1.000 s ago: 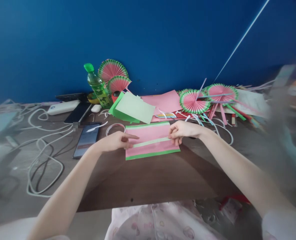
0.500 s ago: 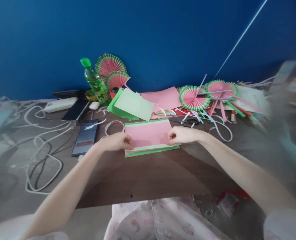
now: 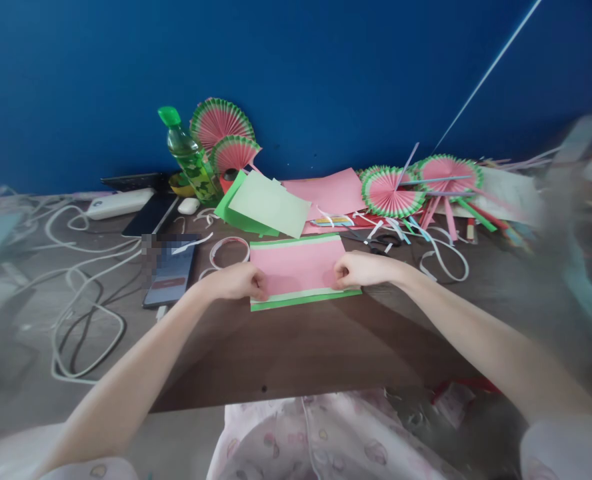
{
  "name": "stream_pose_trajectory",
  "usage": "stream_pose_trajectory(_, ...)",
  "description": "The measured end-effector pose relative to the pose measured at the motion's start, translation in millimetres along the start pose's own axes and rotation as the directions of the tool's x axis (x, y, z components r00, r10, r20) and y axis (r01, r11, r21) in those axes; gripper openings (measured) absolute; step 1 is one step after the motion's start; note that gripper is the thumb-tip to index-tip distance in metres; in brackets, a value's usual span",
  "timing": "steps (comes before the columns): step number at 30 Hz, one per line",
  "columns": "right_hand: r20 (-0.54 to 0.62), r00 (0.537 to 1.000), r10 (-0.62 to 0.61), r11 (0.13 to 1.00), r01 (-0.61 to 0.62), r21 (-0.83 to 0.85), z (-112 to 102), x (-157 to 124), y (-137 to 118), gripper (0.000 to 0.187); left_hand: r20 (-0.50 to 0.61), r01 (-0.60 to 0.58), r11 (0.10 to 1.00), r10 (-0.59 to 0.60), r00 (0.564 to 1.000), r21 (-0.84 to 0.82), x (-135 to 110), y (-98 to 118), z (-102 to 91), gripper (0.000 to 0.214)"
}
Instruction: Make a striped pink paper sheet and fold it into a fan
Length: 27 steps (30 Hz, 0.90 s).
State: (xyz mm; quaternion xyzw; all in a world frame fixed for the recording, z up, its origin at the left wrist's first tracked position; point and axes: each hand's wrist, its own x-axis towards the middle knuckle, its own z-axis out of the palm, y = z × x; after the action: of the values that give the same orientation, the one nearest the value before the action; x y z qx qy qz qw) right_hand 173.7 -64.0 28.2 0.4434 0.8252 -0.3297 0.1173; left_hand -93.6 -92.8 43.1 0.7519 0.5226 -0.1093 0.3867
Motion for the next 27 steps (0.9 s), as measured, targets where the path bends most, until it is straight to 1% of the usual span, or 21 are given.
stream_pose_trajectory(7,0.004,1.0,-0.002,1.0,0.002,-0.002,2.5,0.5,1.0,0.023,-0.002,0.006,1.0,-0.006,1.0,0.028,-0.1,0.3,1.3,0.018)
stream_pose_trajectory(14,0.007,1.0,0.002,1.0,-0.002,-0.013,0.5,0.1,-2.0,0.021,-0.024,0.004,1.0,-0.004,1.0,0.012,-1.6,1.6,2.8,0.018)
stream_pose_trajectory(22,0.003,1.0,0.006,1.0,-0.006,-0.003,1.4,0.0,-1.9,0.019,-0.037,-0.003,0.999,0.005,0.999,0.038,1.3,-2.2,5.9,0.021)
stream_pose_trajectory(27,-0.006,1.0,0.006,1.0,-0.006,0.009,2.3,-0.8,-1.5,0.02,-0.039,0.017,0.998,-0.015,0.999,0.062,3.3,-4.1,7.6,0.022)
